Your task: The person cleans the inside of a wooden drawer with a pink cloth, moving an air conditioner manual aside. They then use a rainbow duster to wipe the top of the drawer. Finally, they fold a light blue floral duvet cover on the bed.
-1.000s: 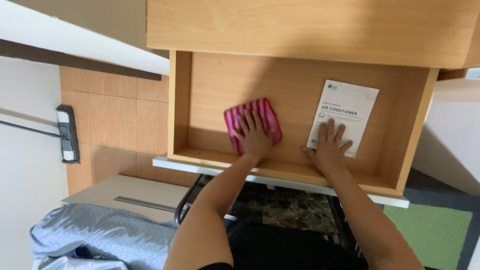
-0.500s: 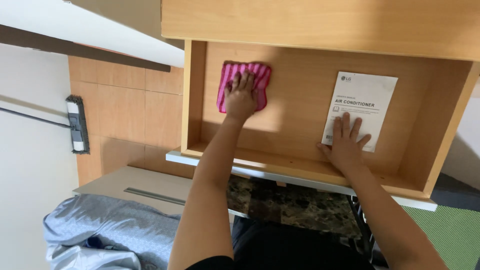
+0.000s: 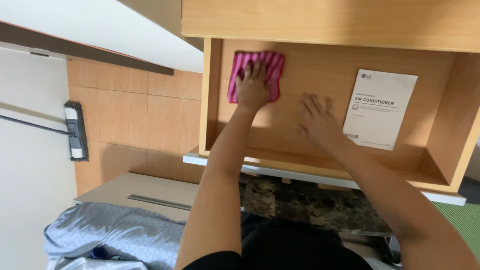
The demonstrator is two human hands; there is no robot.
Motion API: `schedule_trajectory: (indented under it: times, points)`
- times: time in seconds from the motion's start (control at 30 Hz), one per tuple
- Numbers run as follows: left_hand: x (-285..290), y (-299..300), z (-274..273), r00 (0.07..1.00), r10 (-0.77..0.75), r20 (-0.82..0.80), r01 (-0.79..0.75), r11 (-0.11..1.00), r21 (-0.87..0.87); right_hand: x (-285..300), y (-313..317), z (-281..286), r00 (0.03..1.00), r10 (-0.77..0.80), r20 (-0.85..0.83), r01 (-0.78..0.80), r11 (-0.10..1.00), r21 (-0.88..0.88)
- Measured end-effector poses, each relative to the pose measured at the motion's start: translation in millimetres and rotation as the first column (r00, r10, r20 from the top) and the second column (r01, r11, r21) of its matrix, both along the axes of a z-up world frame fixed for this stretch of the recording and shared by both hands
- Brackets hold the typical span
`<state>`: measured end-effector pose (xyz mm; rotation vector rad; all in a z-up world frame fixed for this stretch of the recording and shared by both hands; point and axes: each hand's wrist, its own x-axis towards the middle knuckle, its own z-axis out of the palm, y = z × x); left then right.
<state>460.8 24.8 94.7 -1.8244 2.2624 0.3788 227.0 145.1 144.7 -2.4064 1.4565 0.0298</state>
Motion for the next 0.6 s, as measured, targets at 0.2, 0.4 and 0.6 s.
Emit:
schedule_trajectory:
  times: [0.2, 0.4, 0.6]
  points:
    - [5, -39, 27, 1.0, 0.03, 0.007, -0.031, 0.997, 0.067, 82, -45, -8, 0.92, -0.122, 0.372, 0.124, 0.992, 0.02]
    - [29, 46, 4, 0.973, -0.12, -0.199, 0.142, 0.984, 0.104, 115, -67, -46, 0.771, -0.342, 0.538, 0.248, 0.938, 0.242]
    - [113, 70, 73, 0.927, -0.074, -0.368, 0.044, 0.995, -0.09, 130, -79, -66, 0.975, -0.108, 0.196, 0.08, 0.986, 0.146]
